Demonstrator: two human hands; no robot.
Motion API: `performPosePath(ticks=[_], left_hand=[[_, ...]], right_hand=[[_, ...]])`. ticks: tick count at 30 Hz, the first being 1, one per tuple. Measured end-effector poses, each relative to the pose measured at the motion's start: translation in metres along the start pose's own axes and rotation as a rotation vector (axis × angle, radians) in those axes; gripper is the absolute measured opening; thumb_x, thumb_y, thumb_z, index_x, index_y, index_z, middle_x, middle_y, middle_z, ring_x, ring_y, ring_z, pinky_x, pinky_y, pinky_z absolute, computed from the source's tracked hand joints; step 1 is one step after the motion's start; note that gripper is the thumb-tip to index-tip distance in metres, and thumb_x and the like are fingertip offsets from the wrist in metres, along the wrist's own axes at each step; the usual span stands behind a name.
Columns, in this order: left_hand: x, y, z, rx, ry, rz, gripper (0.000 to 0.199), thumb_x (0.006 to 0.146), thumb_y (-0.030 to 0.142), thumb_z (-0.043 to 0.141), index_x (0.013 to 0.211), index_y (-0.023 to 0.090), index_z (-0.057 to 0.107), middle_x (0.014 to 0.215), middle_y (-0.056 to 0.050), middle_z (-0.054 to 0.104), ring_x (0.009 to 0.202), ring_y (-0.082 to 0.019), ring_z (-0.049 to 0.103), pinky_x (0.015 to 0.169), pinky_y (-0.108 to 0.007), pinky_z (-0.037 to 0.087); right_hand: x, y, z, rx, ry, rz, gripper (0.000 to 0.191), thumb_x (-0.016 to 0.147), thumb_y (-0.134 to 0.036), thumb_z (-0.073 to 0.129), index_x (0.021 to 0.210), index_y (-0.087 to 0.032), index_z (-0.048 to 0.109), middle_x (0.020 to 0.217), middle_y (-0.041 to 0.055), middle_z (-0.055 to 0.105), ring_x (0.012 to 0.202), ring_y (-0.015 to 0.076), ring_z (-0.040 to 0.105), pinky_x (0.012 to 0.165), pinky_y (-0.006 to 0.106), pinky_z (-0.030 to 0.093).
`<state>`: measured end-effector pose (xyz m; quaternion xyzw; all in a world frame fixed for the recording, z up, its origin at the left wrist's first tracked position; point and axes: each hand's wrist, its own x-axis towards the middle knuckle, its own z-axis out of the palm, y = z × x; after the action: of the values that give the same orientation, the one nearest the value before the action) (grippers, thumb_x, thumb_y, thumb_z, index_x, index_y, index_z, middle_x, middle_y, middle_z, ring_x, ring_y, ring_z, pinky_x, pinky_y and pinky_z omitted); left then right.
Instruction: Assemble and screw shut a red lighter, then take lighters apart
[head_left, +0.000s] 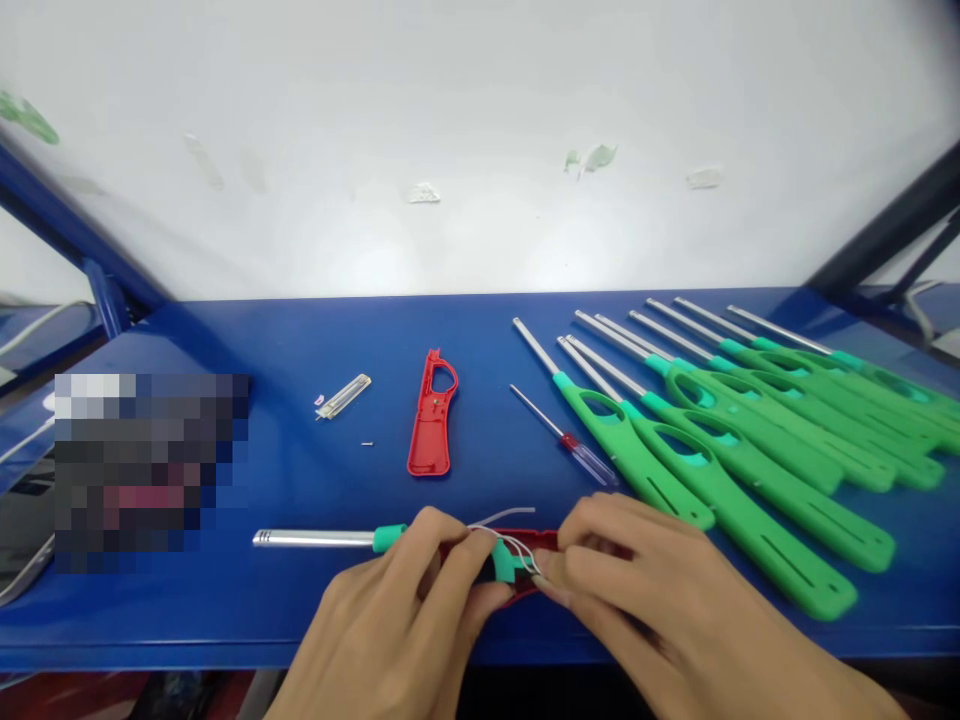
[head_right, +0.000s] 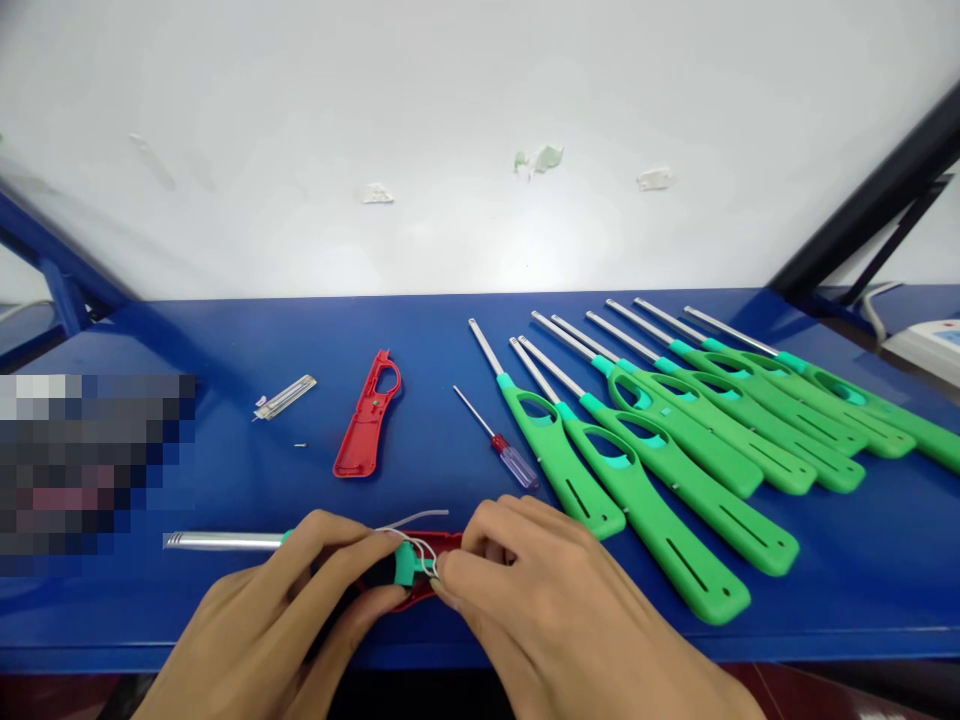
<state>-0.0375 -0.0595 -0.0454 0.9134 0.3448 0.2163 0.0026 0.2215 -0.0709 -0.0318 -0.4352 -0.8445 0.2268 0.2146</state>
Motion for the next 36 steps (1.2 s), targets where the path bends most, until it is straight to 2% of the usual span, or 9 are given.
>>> performPosePath(ticks=[4, 10, 14, 19, 23, 29, 36], left_hand=[[0.002, 0.000, 0.002, 0.020, -0.001, -0.005, 0.024, 0.117, 0.027, 0.047, 0.124, 0.021, 0.069, 0.112, -0.003, 0.073, 0.090, -0.021, 0.078, 0.057, -0.032, 0.057], [0.004, -0.001, 0.001, -0.015, 0.014, -0.001, 0.026, 0.118, 0.030, 0.046, 0.131, 0.021, 0.067, 0.111, -0.004, 0.072, 0.087, -0.020, 0.079, 0.053, -0.030, 0.060], [0.005, -0.001, -0.001, -0.053, 0.075, -0.004, 0.027, 0.118, 0.028, 0.046, 0.132, 0.017, 0.065, 0.111, -0.006, 0.071, 0.071, -0.013, 0.075, 0.056, -0.027, 0.062], [0.007, 0.001, -0.004, -0.038, 0.129, 0.008, 0.024, 0.117, 0.027, 0.048, 0.131, 0.018, 0.066, 0.115, -0.007, 0.072, 0.085, -0.016, 0.078, 0.065, -0.025, 0.066], [0.006, 0.000, -0.007, 0.002, 0.126, 0.037, 0.022, 0.116, 0.025, 0.049, 0.126, 0.019, 0.067, 0.110, -0.007, 0.074, 0.082, -0.017, 0.076, 0.063, -0.026, 0.066], [0.000, -0.004, -0.010, 0.090, 0.117, 0.065, 0.027, 0.112, 0.017, 0.052, 0.135, 0.018, 0.067, 0.117, -0.010, 0.074, 0.089, -0.022, 0.073, 0.070, -0.033, 0.066], [-0.005, -0.020, -0.017, 0.148, 0.160, -0.040, 0.028, 0.108, 0.016, 0.061, 0.134, 0.020, 0.070, 0.116, -0.009, 0.071, 0.095, -0.022, 0.066, 0.059, -0.026, 0.056]], right_hand=[[-0.001, 0.000, 0.000, -0.058, 0.039, -0.031, 0.023, 0.100, -0.007, 0.054, 0.100, -0.028, 0.063, 0.094, -0.0035, 0.063, 0.080, 0.0135, 0.057, 0.072, 0.029, 0.045], [-0.003, 0.001, 0.001, -0.099, 0.055, -0.053, 0.019, 0.102, -0.009, 0.055, 0.099, -0.027, 0.062, 0.093, -0.0021, 0.061, 0.082, 0.0143, 0.057, 0.074, 0.030, 0.046], [0.000, 0.000, 0.001, -0.291, 0.151, -0.194, 0.012, 0.103, -0.013, 0.056, 0.099, -0.023, 0.062, 0.087, -0.0008, 0.058, 0.075, 0.0151, 0.055, 0.071, 0.032, 0.046], [0.002, 0.000, 0.002, -0.423, 0.216, -0.292, 0.014, 0.104, -0.015, 0.054, 0.098, -0.022, 0.065, 0.079, -0.0021, 0.059, 0.068, 0.0140, 0.056, 0.066, 0.033, 0.044], [0.003, 0.001, 0.002, -0.433, 0.250, -0.308, 0.014, 0.105, -0.017, 0.056, 0.096, -0.021, 0.067, 0.077, -0.0018, 0.061, 0.067, 0.0148, 0.056, 0.065, 0.036, 0.043], [0.003, 0.002, -0.003, -0.392, 0.324, -0.319, 0.007, 0.102, -0.018, 0.065, 0.102, -0.022, 0.071, 0.083, -0.0024, 0.071, 0.071, 0.0139, 0.063, 0.070, 0.035, 0.046], [0.009, -0.003, -0.006, -0.305, 0.440, -0.279, 0.013, 0.101, -0.013, 0.063, 0.101, -0.022, 0.072, 0.084, -0.0038, 0.073, 0.073, 0.0110, 0.065, 0.074, 0.032, 0.048]])
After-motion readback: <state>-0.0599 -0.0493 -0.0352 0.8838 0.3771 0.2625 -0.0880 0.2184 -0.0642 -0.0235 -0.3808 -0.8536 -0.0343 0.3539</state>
